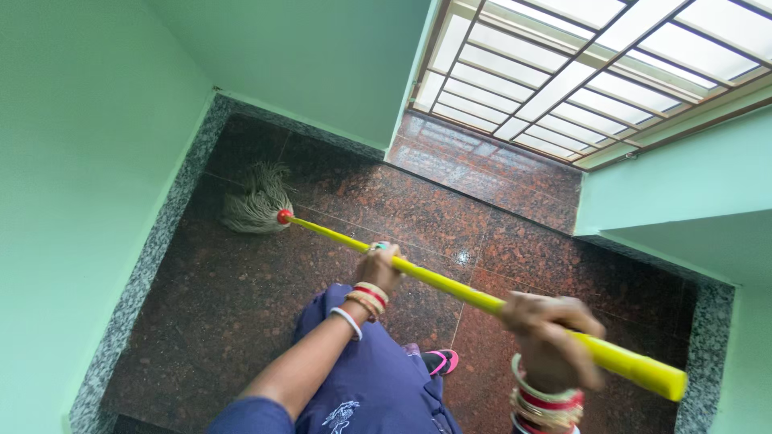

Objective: The person is mopping a staircase using a long-handled mop, scrubbing the surface of several steps.

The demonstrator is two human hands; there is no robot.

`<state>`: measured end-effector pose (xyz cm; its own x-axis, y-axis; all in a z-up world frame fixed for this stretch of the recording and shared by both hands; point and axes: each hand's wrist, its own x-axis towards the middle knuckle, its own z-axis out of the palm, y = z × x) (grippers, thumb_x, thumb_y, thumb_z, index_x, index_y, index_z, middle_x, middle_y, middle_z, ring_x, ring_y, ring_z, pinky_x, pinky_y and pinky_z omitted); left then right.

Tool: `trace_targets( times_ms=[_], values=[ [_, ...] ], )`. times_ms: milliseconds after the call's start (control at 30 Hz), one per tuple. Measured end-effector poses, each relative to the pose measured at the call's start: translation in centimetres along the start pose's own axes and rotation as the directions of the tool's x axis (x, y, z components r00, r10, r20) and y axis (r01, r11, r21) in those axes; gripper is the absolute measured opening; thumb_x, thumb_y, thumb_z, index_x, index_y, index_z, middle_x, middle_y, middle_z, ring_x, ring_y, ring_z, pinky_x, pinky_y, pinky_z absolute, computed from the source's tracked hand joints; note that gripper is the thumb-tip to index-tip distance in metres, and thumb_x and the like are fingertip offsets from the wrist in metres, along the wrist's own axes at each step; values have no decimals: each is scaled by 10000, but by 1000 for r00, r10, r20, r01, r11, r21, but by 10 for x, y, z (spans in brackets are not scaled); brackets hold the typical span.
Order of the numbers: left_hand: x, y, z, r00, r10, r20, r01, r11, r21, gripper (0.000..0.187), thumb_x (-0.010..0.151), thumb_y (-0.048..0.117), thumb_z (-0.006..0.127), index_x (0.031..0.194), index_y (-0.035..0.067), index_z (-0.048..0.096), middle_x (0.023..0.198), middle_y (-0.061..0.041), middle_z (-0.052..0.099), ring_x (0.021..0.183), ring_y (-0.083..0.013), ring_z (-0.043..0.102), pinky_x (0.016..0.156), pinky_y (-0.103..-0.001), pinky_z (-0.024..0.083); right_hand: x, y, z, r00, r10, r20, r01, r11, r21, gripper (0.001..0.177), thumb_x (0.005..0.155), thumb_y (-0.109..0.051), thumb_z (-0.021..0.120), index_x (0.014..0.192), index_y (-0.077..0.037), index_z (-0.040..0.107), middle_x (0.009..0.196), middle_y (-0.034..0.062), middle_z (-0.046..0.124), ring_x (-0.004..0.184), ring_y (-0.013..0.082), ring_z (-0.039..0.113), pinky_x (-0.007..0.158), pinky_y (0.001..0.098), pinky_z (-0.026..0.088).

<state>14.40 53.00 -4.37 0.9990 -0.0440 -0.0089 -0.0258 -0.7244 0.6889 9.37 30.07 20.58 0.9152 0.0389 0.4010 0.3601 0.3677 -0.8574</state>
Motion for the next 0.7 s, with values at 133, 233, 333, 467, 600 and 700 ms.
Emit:
trace_targets(
  times_ms=[133, 233, 333, 467, 600, 700],
  values=[
    [20, 12, 24, 982, 102, 157, -108, 994, 34, 161, 890, 279, 656, 797, 148, 658, 816, -104, 686, 816, -335, 696, 704, -497, 560, -27, -19, -7, 969, -32, -246, 56, 994, 93, 288, 958, -242, 504, 814, 7, 524, 530, 31, 390, 471, 128, 329, 529, 342, 330],
    [47, -2, 27, 966, 108, 235, -133, 987, 94, 149, 884, 287, 627, 831, 163, 691, 847, -105, 705, 834, -342, 711, 701, -497, 566, -32, 5, 8, 943, -85, -323, 90, 996, 0, 247, 934, -221, 492, 789, -22, 506, 516, 15, 358, 441, 124, 325, 508, 343, 325],
    [65, -35, 18, 961, 91, 262, -132, 981, 143, 161, 912, 286, 607, 850, 165, 692, 878, -102, 712, 871, -343, 716, 728, -497, 569, -25, 34, 26, 945, -88, -317, 72, 996, -61, 233, 921, -223, 468, 801, -26, 504, 567, -7, 341, 422, 107, 314, 511, 359, 331],
    [68, -71, -3, 976, 47, 212, -78, 987, 138, 106, 850, 255, 705, 836, 152, 686, 908, -111, 699, 895, -358, 704, 733, -501, 568, -7, 63, 46, 956, -58, -289, 45, 998, -52, 213, 907, -194, 480, 791, -16, 495, 565, -17, 326, 488, 117, 304, 511, 356, 320],
    [47, -108, -29, 981, 63, 183, -96, 980, 177, 217, 684, 227, 833, 775, 122, 666, 874, -132, 677, 885, -372, 684, 726, -502, 559, 0, 81, 66, 977, 34, -209, -22, 998, 57, 205, 888, -177, 474, 761, -17, 499, 552, -2, 342, 478, 134, 313, 498, 359, 321],
    [18, -149, -34, 996, -39, 83, 26, 989, 147, 270, 703, 216, 866, 722, 106, 620, 789, -138, 654, 814, -371, 666, 718, -502, 530, 3, 103, 77, 982, 122, -142, -102, 984, 145, 198, 882, -172, 466, 763, -18, 499, 564, -5, 334, 495, 135, 309, 517, 361, 320]
  ],
)
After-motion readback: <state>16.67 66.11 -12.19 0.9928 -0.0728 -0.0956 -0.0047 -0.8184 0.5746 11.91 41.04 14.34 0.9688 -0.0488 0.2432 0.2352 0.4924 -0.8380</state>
